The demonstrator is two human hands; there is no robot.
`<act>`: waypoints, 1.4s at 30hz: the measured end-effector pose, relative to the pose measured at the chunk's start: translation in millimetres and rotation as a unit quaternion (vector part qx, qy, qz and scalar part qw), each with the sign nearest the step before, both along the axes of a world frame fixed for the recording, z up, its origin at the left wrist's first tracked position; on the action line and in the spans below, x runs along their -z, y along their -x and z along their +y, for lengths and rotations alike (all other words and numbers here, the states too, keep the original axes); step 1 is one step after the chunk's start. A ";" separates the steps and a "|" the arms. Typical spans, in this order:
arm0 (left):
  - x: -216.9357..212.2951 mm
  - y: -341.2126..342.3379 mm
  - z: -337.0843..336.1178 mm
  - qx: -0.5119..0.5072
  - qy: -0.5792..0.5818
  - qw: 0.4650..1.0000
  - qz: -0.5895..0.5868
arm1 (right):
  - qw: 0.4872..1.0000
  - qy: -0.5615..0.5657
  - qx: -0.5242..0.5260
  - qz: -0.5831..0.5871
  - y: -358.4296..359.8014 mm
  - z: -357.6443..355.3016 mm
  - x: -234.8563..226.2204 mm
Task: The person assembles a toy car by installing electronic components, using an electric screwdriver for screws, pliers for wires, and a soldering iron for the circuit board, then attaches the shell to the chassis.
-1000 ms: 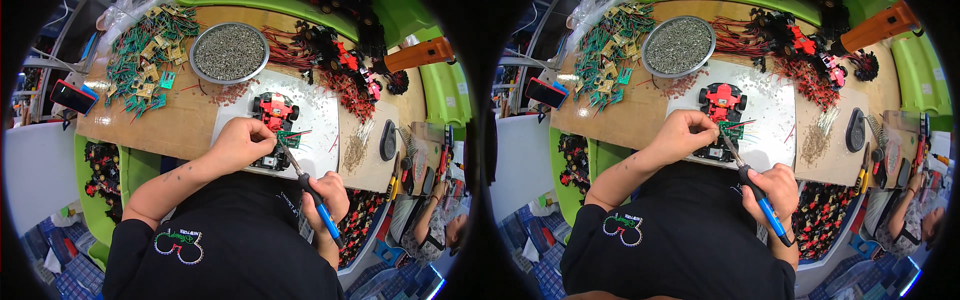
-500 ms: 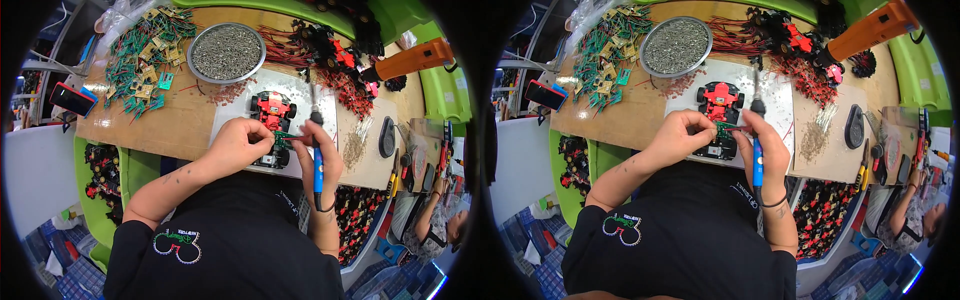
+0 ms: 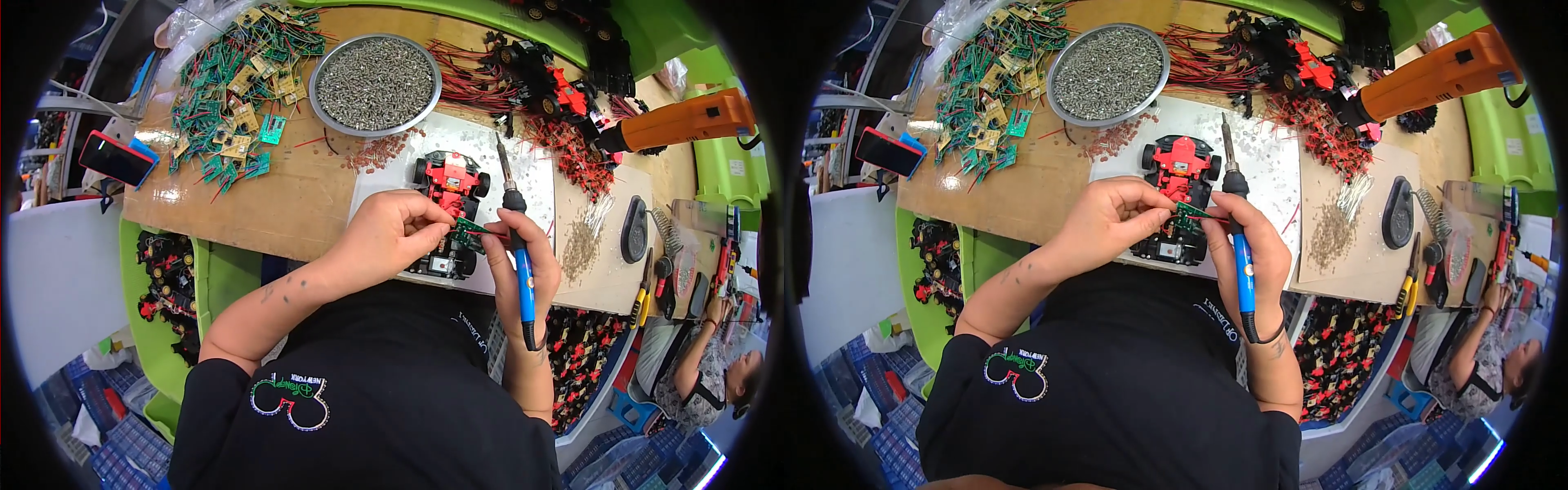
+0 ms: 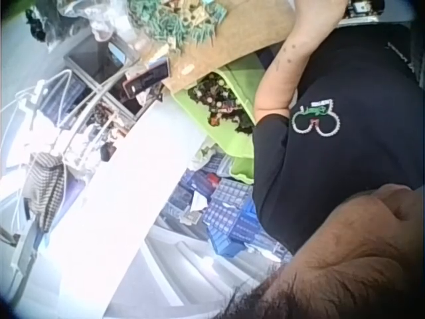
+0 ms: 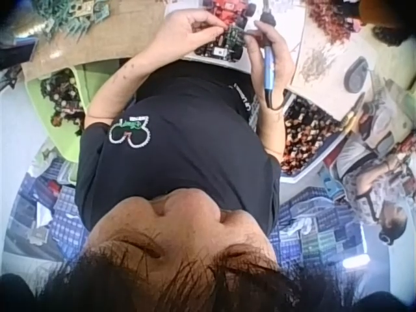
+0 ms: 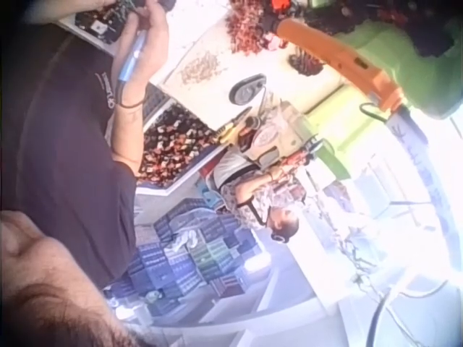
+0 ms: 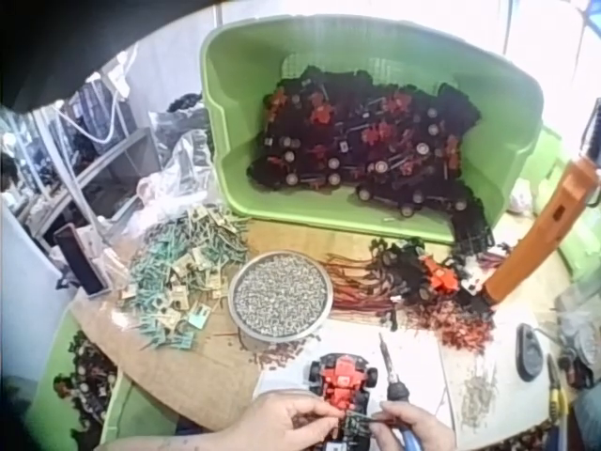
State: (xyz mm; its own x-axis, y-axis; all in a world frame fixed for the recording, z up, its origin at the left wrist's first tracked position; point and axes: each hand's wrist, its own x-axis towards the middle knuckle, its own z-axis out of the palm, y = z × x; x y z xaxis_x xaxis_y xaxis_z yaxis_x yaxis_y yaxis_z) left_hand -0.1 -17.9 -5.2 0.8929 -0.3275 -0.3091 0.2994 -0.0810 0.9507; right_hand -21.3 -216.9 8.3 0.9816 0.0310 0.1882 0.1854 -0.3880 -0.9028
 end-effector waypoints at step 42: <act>1.0 -9.1 -6.9 -0.012 0.017 0.996 0.085 | 0.971 0.121 -0.100 -0.183 33.1 -31.9 -23.2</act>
State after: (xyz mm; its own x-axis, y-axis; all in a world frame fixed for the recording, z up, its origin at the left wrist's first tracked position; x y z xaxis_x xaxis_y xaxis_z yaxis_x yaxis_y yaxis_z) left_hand 9.0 -24.9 -6.1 0.8360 -0.3200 -0.4457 0.4580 -0.0401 0.8880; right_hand -54.4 -248.8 31.5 0.8201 0.3006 0.4870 0.5701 -0.5031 -0.6495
